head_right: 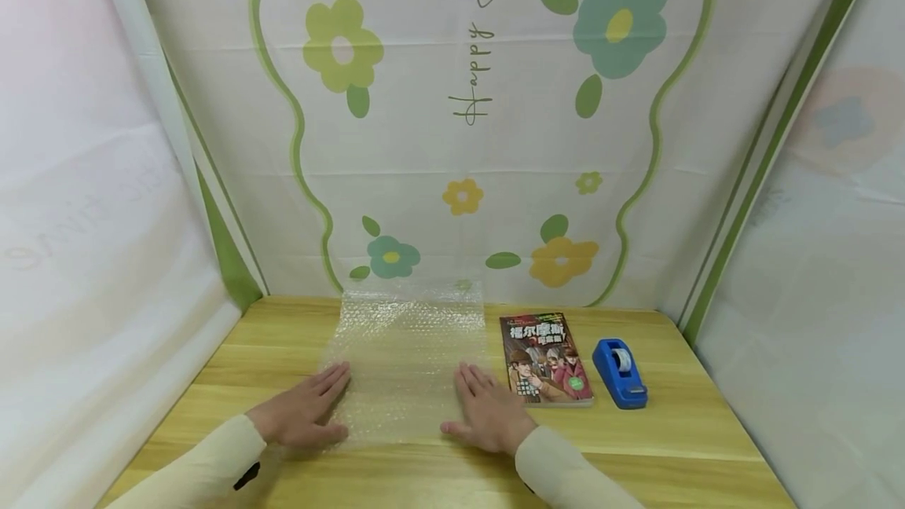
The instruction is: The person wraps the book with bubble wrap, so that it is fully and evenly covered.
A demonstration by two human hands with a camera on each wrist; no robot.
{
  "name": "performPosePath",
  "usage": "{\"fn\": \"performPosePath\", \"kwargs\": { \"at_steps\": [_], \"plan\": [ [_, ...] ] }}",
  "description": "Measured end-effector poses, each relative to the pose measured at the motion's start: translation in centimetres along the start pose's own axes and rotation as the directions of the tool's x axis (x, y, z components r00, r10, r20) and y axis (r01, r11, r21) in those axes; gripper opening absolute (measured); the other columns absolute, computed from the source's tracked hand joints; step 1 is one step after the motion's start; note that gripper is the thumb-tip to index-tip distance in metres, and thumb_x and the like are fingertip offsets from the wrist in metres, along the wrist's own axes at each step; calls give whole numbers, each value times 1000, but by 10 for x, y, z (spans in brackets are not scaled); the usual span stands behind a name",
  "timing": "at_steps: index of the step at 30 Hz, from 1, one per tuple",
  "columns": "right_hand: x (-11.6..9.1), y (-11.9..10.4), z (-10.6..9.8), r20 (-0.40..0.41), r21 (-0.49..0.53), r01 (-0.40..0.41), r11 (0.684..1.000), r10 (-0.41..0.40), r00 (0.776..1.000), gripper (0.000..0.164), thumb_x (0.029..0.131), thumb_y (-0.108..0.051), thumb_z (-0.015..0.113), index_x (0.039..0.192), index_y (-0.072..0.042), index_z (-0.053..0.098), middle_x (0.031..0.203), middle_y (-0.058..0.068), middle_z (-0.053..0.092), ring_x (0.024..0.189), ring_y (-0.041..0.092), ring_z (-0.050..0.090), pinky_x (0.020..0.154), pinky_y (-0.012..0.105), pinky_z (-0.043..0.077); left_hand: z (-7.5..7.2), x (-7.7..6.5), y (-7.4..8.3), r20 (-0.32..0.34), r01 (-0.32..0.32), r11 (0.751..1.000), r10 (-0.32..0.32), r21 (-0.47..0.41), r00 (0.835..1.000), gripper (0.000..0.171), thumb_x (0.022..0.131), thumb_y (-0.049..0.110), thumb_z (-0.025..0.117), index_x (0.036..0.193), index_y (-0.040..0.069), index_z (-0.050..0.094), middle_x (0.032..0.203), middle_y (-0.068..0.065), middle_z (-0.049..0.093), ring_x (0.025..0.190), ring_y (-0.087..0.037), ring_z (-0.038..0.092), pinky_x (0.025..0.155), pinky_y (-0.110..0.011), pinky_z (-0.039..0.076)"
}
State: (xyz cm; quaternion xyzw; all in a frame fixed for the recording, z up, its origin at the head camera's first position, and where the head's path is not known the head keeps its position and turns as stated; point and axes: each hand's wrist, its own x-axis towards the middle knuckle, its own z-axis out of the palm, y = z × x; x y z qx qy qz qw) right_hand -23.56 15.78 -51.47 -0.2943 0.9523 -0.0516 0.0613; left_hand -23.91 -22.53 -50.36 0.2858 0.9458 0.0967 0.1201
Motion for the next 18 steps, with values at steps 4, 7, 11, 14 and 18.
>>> {"fn": "performPosePath", "kwargs": {
  "at_steps": [4,7,11,14,18],
  "plan": [
    [1,-1,4,43,-14,-19,1000,19,999,96,103,-72,43,166,-2,28,175,17,25,162,35,28,130,51,30,1,0,2,-7,-19,1000,19,10,1000,100,99,60,61,162,-10,28,172,-28,25,159,-47,28,127,-62,30],
    [1,-1,6,58,-16,-23,1000,24,998,96,103,-73,42,167,-3,28,176,15,25,163,33,27,130,51,32,1,-1,4,-5,-34,999,34,13,999,99,100,59,61,161,-11,29,172,-29,26,159,-48,29,126,-62,31],
    [2,1,7,47,-24,-15,1000,16,999,96,103,-73,43,167,-3,28,176,15,26,163,33,28,129,51,33,3,-1,3,-10,-51,999,51,1,999,98,101,58,61,161,-12,28,171,-30,26,158,-49,28,127,-62,30],
    [3,2,8,36,-27,-8,1000,9,999,97,103,-73,44,166,-2,29,175,17,26,162,34,29,129,50,33,7,0,0,-29,-63,998,63,-13,998,99,102,60,60,161,-12,27,171,-32,25,157,-52,28,129,-57,28],
    [5,4,9,35,-23,-8,1000,8,999,97,102,-72,45,166,-1,29,175,17,26,162,35,29,130,50,32,11,0,-1,-38,-61,997,59,-38,998,99,102,60,58,162,-12,26,171,-33,24,157,-52,26,131,-55,25]
  ]
}}
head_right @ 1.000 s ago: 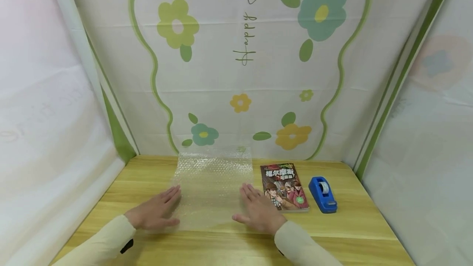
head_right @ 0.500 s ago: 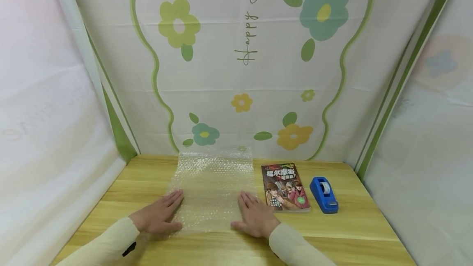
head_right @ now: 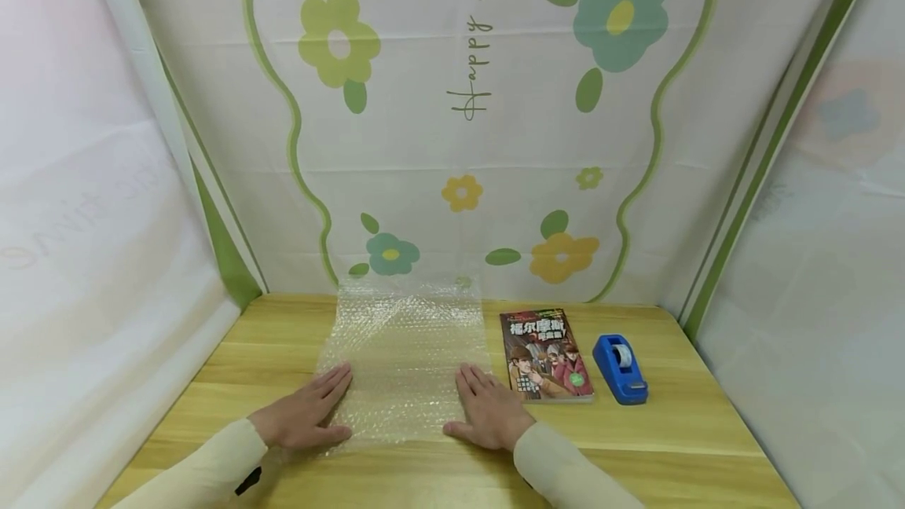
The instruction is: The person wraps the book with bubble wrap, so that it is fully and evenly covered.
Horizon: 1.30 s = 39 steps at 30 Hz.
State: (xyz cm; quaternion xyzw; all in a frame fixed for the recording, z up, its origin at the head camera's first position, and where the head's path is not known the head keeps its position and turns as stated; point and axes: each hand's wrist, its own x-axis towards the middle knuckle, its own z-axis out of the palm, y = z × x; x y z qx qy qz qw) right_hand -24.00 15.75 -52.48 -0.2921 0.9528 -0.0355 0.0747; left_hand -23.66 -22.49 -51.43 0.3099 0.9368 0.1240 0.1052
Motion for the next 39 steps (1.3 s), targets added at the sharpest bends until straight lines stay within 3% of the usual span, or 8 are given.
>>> {"fn": "performPosePath", "kwargs": {
  "at_steps": [6,13,17,23,31,39],
  "plan": [
    [2,-4,-1,-3,16,-16,1000,17,1000,97,103,-72,45,166,0,29,175,18,26,162,35,28,131,50,30,0,0,11,26,43,999,-43,-5,999,98,102,56,61,160,-14,26,171,-33,22,159,-50,25,126,-64,28],
    [6,-15,-1,-23,85,-47,995,49,999,96,104,-68,48,164,5,28,174,25,22,162,41,24,131,55,28,3,3,18,30,87,996,-86,-21,996,98,103,56,61,161,-15,25,171,-33,21,161,-49,21,128,-63,26],
    [7,-19,1,12,91,-78,993,77,997,98,103,-69,49,165,4,26,175,24,20,163,40,22,131,55,27,-4,2,21,78,101,994,-97,-44,992,98,103,56,60,162,-14,23,172,-33,18,161,-51,19,128,-64,26],
    [9,-16,-1,27,73,-61,995,59,998,99,103,-70,49,166,3,25,175,23,20,163,39,23,131,55,28,-13,-2,10,107,113,987,-101,-114,989,98,103,56,61,164,-10,20,175,-29,14,162,-48,16,127,-65,25],
    [10,-5,-3,46,23,-12,1000,11,999,99,102,-73,46,166,0,27,176,19,22,163,36,25,131,52,29,-24,-4,-12,57,63,996,-60,-61,997,103,101,57,65,164,-10,19,175,-29,10,162,-49,16,127,-66,25],
    [12,7,-7,44,-13,42,999,-42,998,99,101,-73,47,167,-2,27,176,17,24,163,33,28,131,50,30,-20,-1,-21,48,16,999,-14,-33,999,107,97,57,69,164,-10,20,174,-30,13,161,-50,18,127,-66,25]
  ]
}}
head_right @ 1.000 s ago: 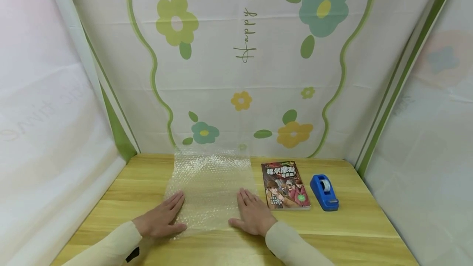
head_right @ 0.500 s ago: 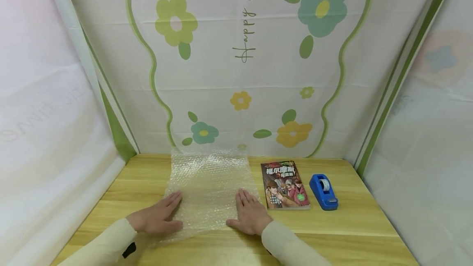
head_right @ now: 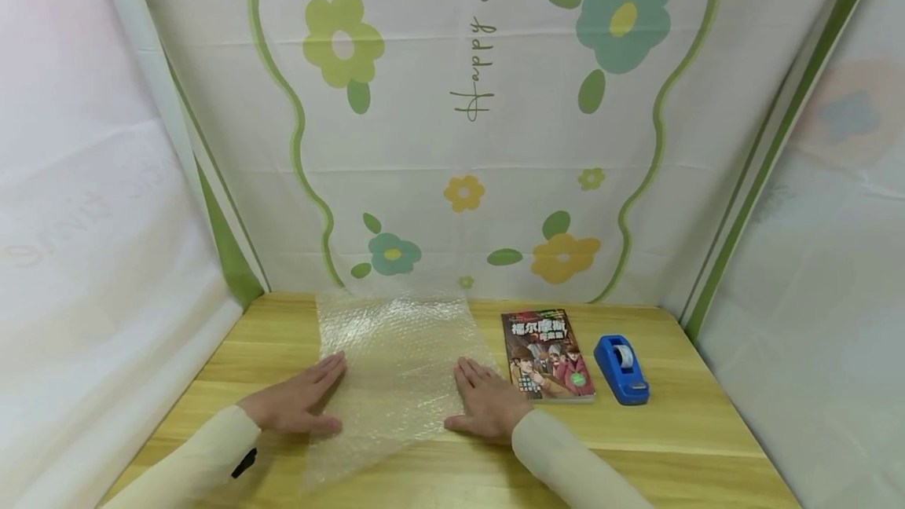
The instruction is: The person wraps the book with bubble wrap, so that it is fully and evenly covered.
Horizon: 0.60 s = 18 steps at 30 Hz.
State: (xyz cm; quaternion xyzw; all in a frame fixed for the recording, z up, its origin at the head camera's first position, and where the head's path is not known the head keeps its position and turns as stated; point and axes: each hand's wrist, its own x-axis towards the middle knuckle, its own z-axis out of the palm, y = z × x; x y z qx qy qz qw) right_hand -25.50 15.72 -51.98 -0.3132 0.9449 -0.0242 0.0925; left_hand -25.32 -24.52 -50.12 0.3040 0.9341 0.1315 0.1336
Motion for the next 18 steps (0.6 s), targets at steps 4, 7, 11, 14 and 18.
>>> {"fn": "performPosePath", "kwargs": {
  "at_steps": [4,7,11,14,18],
  "plan": [
    [1,5,-1,10,4,5,1000,-5,1000,99,101,-74,47,168,-4,25,176,15,23,163,32,27,131,50,29,3,1,2,19,9,1000,-8,-27,1000,109,96,58,70,164,-10,19,174,-30,13,161,-50,16,127,-67,24],
    [2,5,0,10,9,6,1000,-7,1000,99,101,-74,46,168,-4,25,176,16,23,163,32,27,131,50,29,5,1,4,32,21,999,-20,-41,999,109,97,58,70,165,-9,18,175,-30,12,162,-50,15,127,-67,23],
    [2,3,-1,2,7,-5,1000,5,1000,100,102,-75,44,167,-3,25,176,16,23,163,33,26,132,49,28,10,1,5,33,33,998,-32,-48,999,109,97,59,69,165,-9,18,175,-30,11,162,-50,14,127,-67,22],
    [2,-1,-1,-12,4,-27,1000,27,1000,100,102,-75,42,167,-2,26,176,17,23,163,33,26,131,49,29,13,2,7,24,41,998,-40,-37,999,109,97,59,68,164,-10,18,174,-31,13,162,-50,15,128,-67,23],
    [2,-11,0,-32,21,-60,998,61,998,99,103,-74,42,166,0,26,175,20,22,163,36,25,132,50,28,15,3,16,3,52,998,-52,-19,999,107,98,60,67,163,-12,21,173,-33,15,161,-51,17,127,-66,25]
  ]
}}
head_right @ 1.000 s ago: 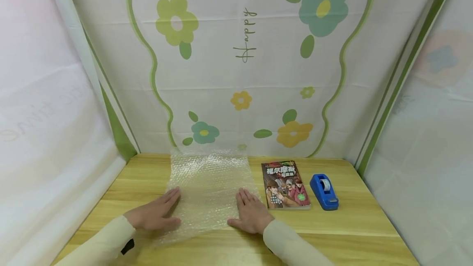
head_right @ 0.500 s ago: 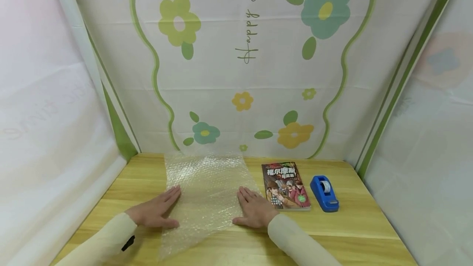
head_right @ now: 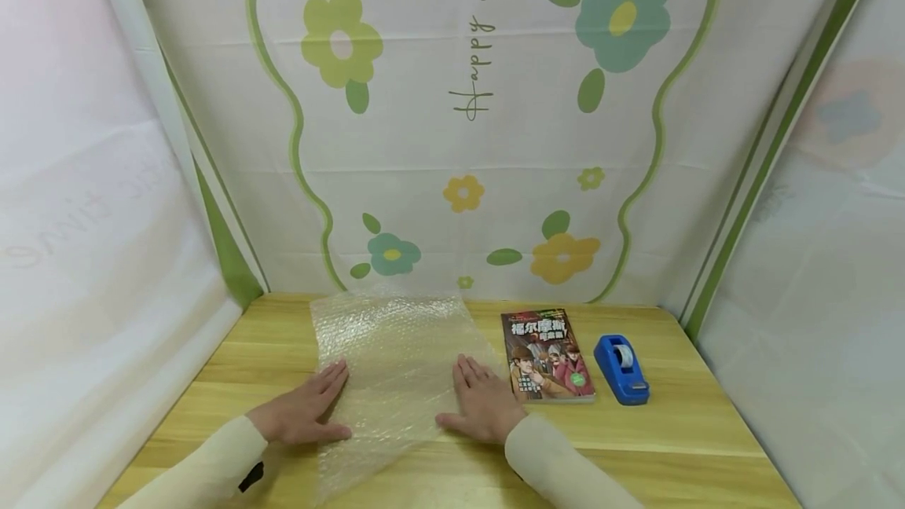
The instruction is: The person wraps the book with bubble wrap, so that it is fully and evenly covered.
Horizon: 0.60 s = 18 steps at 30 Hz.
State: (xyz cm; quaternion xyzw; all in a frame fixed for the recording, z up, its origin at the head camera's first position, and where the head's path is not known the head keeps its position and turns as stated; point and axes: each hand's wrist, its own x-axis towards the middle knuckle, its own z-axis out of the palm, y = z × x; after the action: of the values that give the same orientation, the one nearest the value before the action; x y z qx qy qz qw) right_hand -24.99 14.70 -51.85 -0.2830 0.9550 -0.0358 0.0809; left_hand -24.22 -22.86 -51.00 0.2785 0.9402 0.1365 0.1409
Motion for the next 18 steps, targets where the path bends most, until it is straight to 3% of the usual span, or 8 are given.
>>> {"fn": "performPosePath", "kwargs": {
  "at_steps": [5,11,18],
  "plan": [
    [-1,-16,1,-7,52,-28,998,29,1000,98,104,-69,47,165,5,26,174,26,20,163,41,24,132,54,25,3,-1,13,-15,9,1000,-9,29,1000,105,100,58,65,160,-17,23,170,-37,16,159,-55,18,127,-66,26],
    [-1,-25,4,28,63,-60,996,58,998,99,103,-69,50,165,4,25,175,25,20,163,39,23,132,55,26,2,-3,23,-7,42,998,-42,35,999,104,100,58,65,160,-16,24,171,-36,18,161,-51,19,128,-63,26],
    [-1,-20,3,34,51,-25,998,23,999,99,103,-69,50,165,4,26,175,24,21,163,39,23,131,55,27,1,0,7,-24,79,997,-79,20,997,106,99,63,62,162,-13,25,173,-32,17,163,-48,17,130,-60,24]
  ]
}}
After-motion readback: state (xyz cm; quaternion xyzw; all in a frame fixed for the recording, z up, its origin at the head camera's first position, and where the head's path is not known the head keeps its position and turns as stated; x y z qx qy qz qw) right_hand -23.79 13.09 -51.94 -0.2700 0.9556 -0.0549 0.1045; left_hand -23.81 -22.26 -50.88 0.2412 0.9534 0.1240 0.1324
